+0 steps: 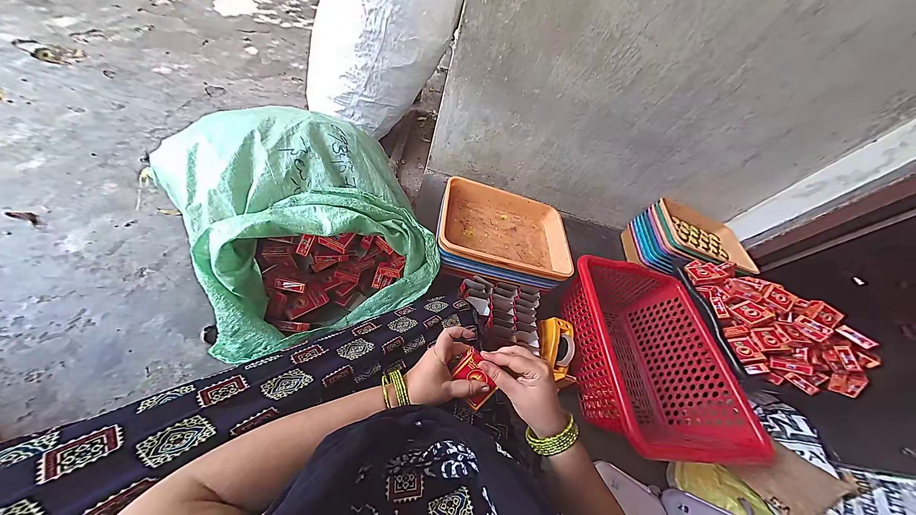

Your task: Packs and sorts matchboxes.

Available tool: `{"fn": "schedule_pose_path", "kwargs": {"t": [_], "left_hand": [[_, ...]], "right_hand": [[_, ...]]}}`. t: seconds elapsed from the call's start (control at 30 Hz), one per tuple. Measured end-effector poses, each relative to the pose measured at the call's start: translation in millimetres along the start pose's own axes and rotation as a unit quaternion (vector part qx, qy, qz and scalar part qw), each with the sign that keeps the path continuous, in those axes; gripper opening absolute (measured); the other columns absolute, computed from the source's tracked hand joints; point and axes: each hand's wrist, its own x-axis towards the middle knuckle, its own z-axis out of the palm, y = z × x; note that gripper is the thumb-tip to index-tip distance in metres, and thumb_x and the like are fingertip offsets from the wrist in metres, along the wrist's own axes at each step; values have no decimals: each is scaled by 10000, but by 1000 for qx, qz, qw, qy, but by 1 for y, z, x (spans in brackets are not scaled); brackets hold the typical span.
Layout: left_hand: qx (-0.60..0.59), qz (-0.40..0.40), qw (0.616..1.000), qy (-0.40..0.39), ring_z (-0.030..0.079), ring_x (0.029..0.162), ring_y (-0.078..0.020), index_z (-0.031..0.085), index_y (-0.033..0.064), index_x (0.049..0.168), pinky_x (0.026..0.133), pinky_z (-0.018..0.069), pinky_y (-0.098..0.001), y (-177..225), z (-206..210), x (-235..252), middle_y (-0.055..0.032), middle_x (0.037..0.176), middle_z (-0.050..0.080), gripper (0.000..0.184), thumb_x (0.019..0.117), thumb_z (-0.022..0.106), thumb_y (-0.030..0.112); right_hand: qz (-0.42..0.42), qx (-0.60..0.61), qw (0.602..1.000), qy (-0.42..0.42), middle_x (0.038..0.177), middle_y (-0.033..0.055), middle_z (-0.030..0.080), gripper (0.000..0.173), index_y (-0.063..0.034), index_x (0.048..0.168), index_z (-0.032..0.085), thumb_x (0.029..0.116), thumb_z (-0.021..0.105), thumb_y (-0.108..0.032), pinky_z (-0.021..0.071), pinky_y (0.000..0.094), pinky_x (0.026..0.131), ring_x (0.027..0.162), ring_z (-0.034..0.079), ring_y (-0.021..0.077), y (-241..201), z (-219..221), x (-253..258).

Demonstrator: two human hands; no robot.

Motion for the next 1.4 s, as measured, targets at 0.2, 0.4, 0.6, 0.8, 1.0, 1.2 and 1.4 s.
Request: {"fn": "schedule_pose_path", "kwargs": {"t": [0.2,0.4,0.6,0.8,1.0,1.2,1.4], "left_hand": [[-13,15,999,-48,739,965,-147,348,-18,1400,882,622,-355,0,-2,1,-97,1070,737,894,751,919,211],[11,-4,1000,-16,729,917,-127,392,-26,1372,850,619,-342,-2,-1,-1,-91,1035,730,847,770,904,281],[15,-3,998,57,722,960,-130,493,-21,1309,860,626,-337,1,-3,1,-83,1107,714,644,832,857,214],[59,-24,997,32,703,945,-147,599,31,1202,844,621,-354,-6,-6,2,-96,1117,687,393,926,769,252],[70,-50,994,63,686,890,-90,620,54,1162,789,595,-294,-8,-7,3,-46,1060,689,246,1069,455,211],[85,-59,993,63,680,898,-75,618,49,1163,805,586,-279,-9,-5,3,-38,1028,688,267,1077,425,212],[89,-58,992,61,667,886,-62,620,52,1151,797,576,-266,-9,-4,2,-29,1025,680,255,1077,434,210]], "right_hand": [[-10,28,999,-42,1009,74,770,115,-35,1006,802,896,788,-64,613,293,895,974,724,138,0,-13,3],[-2,-33,990,-140,1125,101,646,299,-92,1185,770,999,537,-69,538,262,934,1064,610,125,-10,-16,2],[-39,-62,996,58,1235,159,726,276,73,1249,668,1045,549,-67,572,381,1045,1172,700,221,-2,23,-21],[119,-14,990,72,1257,156,704,387,92,1401,504,1071,469,-107,617,427,952,1127,711,232,32,-17,-34],[446,-307,829,138,1179,175,727,289,-8,1268,667,1045,536,-135,510,516,1024,1125,691,308,151,-134,-76],[518,-256,815,43,1350,180,650,392,-28,1404,575,1087,496,-244,488,503,1042,1221,638,304,208,-153,-97],[547,-191,807,112,1243,201,693,435,1,1341,612,964,722,-185,525,473,972,1114,680,291,227,-151,-87]]}}
